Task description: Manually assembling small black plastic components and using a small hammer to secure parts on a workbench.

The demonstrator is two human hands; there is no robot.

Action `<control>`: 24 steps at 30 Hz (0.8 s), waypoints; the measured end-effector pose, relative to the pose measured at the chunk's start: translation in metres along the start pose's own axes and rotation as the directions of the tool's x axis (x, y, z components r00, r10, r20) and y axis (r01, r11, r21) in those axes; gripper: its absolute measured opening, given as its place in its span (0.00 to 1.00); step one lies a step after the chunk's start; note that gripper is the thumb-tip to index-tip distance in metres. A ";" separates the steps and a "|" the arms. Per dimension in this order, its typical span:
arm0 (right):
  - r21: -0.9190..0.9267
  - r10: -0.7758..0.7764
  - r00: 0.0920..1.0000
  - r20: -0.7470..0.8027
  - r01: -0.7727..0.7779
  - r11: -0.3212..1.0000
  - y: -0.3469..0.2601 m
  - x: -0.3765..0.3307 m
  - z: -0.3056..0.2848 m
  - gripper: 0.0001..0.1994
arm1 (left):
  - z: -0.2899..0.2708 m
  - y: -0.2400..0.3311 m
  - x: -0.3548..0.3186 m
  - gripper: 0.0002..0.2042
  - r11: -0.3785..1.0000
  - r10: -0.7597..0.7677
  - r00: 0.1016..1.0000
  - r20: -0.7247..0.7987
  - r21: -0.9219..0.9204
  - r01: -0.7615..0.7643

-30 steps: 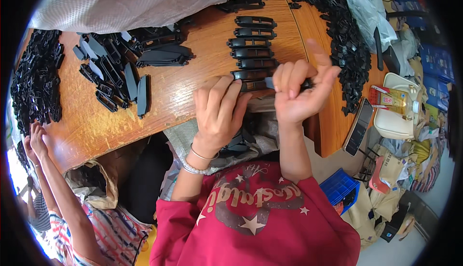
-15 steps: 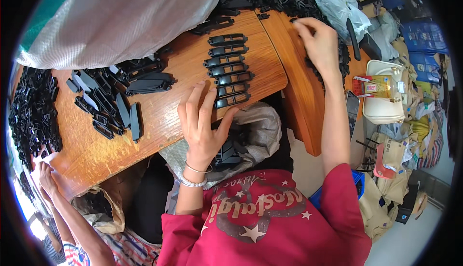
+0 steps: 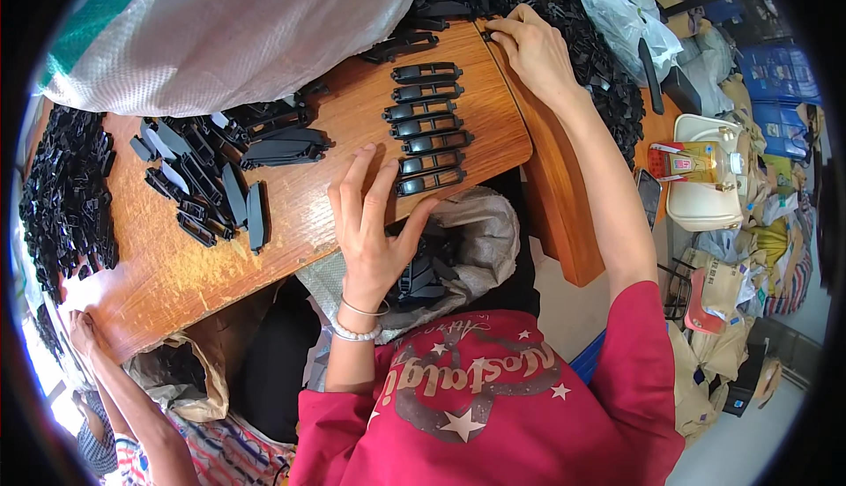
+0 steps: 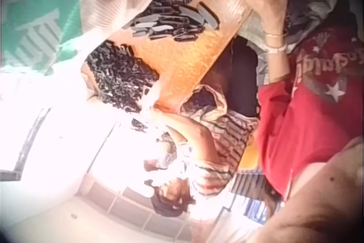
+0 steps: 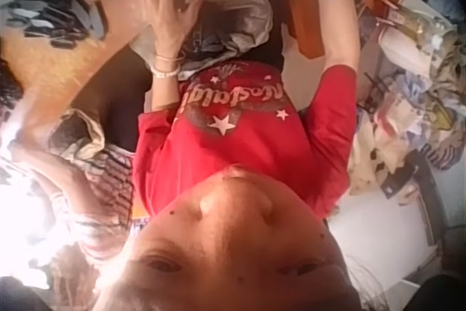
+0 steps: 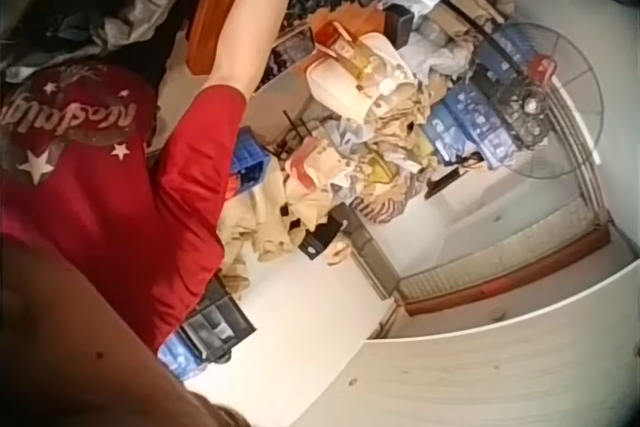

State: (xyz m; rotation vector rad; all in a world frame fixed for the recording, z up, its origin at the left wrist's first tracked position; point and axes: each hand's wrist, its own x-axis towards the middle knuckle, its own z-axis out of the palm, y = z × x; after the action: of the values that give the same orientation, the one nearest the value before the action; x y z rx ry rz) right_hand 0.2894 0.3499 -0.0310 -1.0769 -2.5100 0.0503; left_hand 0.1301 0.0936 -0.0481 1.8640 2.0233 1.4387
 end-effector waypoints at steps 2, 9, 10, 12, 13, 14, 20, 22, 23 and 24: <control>0.012 -0.008 1.000 0.005 0.008 1.000 0.002 -0.001 0.001 0.09 | -0.001 0.000 0.000 0.31 1.000 -0.014 1.000 0.003 -0.002 0.014; 0.129 0.048 0.998 -0.028 -0.044 0.991 -0.018 -0.024 -0.018 0.08 | -0.001 0.000 0.000 0.30 1.000 0.000 1.000 -0.014 -0.028 0.000; 0.217 0.067 0.997 -0.045 -0.055 0.975 -0.031 -0.029 -0.024 0.08 | -0.003 -0.002 -0.002 0.29 1.000 0.002 1.000 -0.009 -0.028 -0.002; 0.427 0.048 0.999 -0.024 -0.033 0.904 -0.069 -0.051 -0.039 0.08 | -0.004 -0.004 -0.005 0.28 1.000 -0.010 1.000 -0.002 -0.025 0.010; 0.508 0.046 0.998 0.030 -0.055 0.860 -0.086 -0.065 -0.044 0.08 | -0.001 -0.005 -0.004 0.27 0.999 0.019 1.000 0.006 -0.030 -0.019; 0.555 -0.018 0.999 0.040 -0.007 0.832 -0.096 -0.079 -0.044 0.08 | 0.000 -0.006 -0.004 0.25 0.998 0.050 0.999 0.015 -0.034 -0.049; 0.431 -0.263 0.963 -0.062 0.264 0.863 -0.110 -0.103 -0.034 0.08 | 0.001 -0.004 -0.001 0.13 0.998 0.060 0.998 0.019 -0.021 -0.060; 0.389 -0.299 0.951 -0.080 0.306 0.869 -0.109 -0.105 -0.035 0.08 | 0.001 -0.003 -0.001 0.14 0.998 0.047 0.999 0.025 -0.032 -0.046; 0.390 -0.299 0.951 -0.079 0.306 0.868 -0.109 -0.107 -0.035 0.08 | 0.000 -0.003 -0.001 0.14 0.999 0.044 0.999 0.025 -0.031 -0.043; 0.378 -0.305 0.949 -0.079 0.312 0.871 -0.109 -0.108 -0.036 0.09 | 0.000 -0.003 -0.001 0.14 0.999 0.044 0.999 0.029 -0.026 -0.043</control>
State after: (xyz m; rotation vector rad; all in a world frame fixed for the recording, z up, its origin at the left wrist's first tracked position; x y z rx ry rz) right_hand 0.2957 0.1931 -0.0153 -0.5081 -2.4798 0.4252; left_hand 0.1280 0.0935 -0.0510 1.9191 1.9539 1.4308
